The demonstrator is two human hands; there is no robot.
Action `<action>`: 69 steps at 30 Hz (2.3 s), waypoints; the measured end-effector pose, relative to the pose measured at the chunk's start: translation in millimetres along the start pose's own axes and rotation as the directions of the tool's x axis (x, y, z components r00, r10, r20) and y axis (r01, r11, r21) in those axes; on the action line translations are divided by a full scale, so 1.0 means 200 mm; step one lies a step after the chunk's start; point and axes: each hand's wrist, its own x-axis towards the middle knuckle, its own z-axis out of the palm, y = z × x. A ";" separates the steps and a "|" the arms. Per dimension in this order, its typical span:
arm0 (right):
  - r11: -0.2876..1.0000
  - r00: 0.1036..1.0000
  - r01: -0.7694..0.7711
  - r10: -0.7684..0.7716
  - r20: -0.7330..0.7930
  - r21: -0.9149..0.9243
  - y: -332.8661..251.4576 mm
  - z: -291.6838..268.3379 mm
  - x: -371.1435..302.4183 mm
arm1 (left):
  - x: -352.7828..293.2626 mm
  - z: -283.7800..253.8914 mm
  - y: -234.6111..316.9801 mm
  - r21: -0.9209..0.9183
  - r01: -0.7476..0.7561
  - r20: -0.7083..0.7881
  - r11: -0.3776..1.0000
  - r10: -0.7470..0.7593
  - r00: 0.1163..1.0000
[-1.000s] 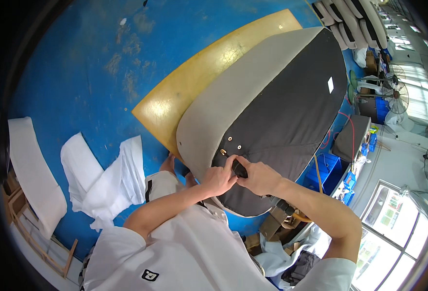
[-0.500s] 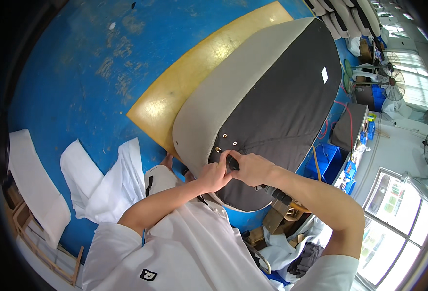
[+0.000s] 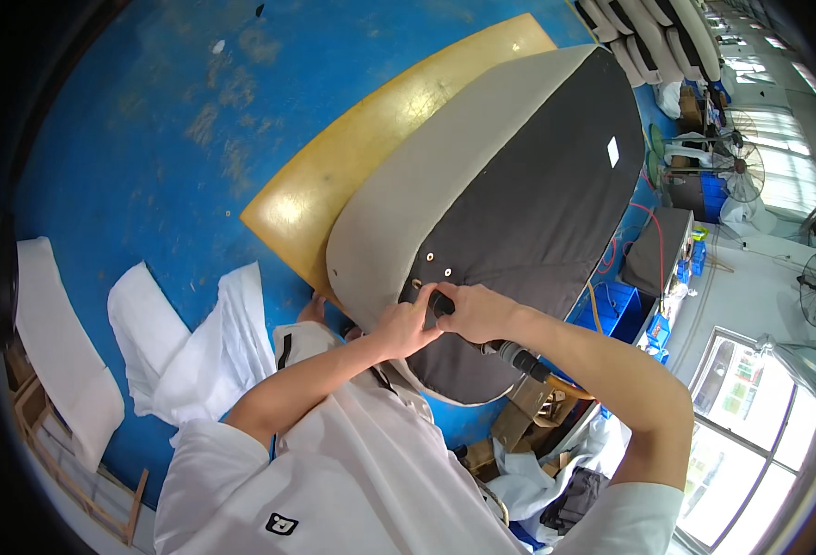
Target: Assembling the legs onto a furniture piece, likely a stool or ottoman, using a power drill and screws.
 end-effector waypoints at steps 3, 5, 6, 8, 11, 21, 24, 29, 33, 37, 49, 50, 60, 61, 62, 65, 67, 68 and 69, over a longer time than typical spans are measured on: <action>1.000 0.999 -0.001 0.002 0.038 -0.023 0.05 0.00 0.04 | 0.02 -0.04 0.04 0.044 0.055 0.078 0.998 -0.058 0.995; 0.997 0.997 0.078 -0.078 -0.018 0.005 0.10 -0.02 0.04 | 0.03 -0.05 0.08 0.053 0.087 0.089 0.995 -0.092 0.992; 0.997 0.997 0.077 -0.077 -0.014 0.006 0.12 0.01 0.03 | 0.02 -0.06 0.10 0.050 0.089 0.092 0.995 -0.094 0.991; 0.995 0.995 0.072 -0.066 -0.077 0.069 0.10 0.05 0.01 | 0.01 -0.08 0.10 0.083 0.100 0.115 0.991 -0.110 0.987; 0.990 0.993 0.048 -0.032 -0.116 0.130 0.13 0.12 -0.05 | 0.02 0.01 0.11 0.065 0.135 0.049 0.989 -0.138 0.989; 0.989 0.996 0.033 -0.020 -0.093 0.144 0.09 0.10 0.01 | 0.01 -0.03 0.05 0.015 0.128 0.042 0.992 -0.129 0.991; 0.990 0.998 -0.006 0.016 -0.068 0.141 0.07 0.04 0.03 | 0.02 -0.06 0.08 0.030 0.130 0.034 0.991 -0.131 0.991; 0.995 1.000 -0.009 0.009 -0.001 0.098 0.09 -0.02 0.05 | 0.04 -0.04 0.09 0.008 0.173 0.054 0.985 -0.173 0.983; 0.994 0.997 -0.072 0.070 0.035 0.081 0.04 -0.03 0.03 | -0.08 0.08 0.00 -0.430 0.180 0.064 0.885 -0.169 0.984; 0.991 0.995 -0.099 0.098 0.011 0.087 0.07 0.02 0.03 | -0.08 0.17 -0.01 -0.915 0.371 0.403 -0.159 -0.312 0.860; 0.636 0.794 -0.601 0.404 0.455 0.485 0.25 -0.17 -0.09 | 0.11 0.05 0.15 -0.701 0.516 0.681 -0.493 -0.248 0.689; 0.626 0.773 -0.625 0.415 0.480 0.465 0.22 -0.18 -0.06 | 0.11 0.05 0.14 -0.697 0.509 0.682 -0.505 -0.250 0.687; 0.984 0.977 -0.026 -0.013 0.213 0.178 0.07 -0.13 -0.03 | 0.12 -0.01 0.14 -0.704 0.562 0.693 -0.435 -0.244 0.679; 0.998 0.989 -0.056 0.056 0.135 -0.006 0.01 -0.06 -0.03 | 0.12 -0.01 0.13 -0.693 0.569 0.701 -0.444 -0.230 0.675; 0.998 0.988 -0.064 0.064 0.140 -0.005 -0.05 -0.06 -0.01 | 0.12 -0.01 0.13 -0.687 0.572 0.706 -0.449 -0.224 0.672; 0.968 0.985 -0.137 0.111 0.130 0.209 -0.06 -0.05 0.05 | 0.13 -0.02 0.12 -0.701 0.568 0.697 -0.431 -0.250 0.672; 0.960 0.982 -0.159 0.129 0.140 0.229 -0.05 -0.07 0.09 | 0.15 -0.01 0.10 -0.717 0.526 0.664 -0.457 -0.217 0.716; 0.952 0.978 -0.179 0.145 0.149 0.248 -0.06 -0.08 0.10 | 0.14 -0.01 0.09 -0.715 0.531 0.667 -0.455 -0.216 0.713; 0.936 0.965 -0.221 0.170 0.199 0.272 -0.09 -0.10 0.10 | 0.14 0.00 0.08 -0.706 0.551 0.676 -0.444 -0.191 0.712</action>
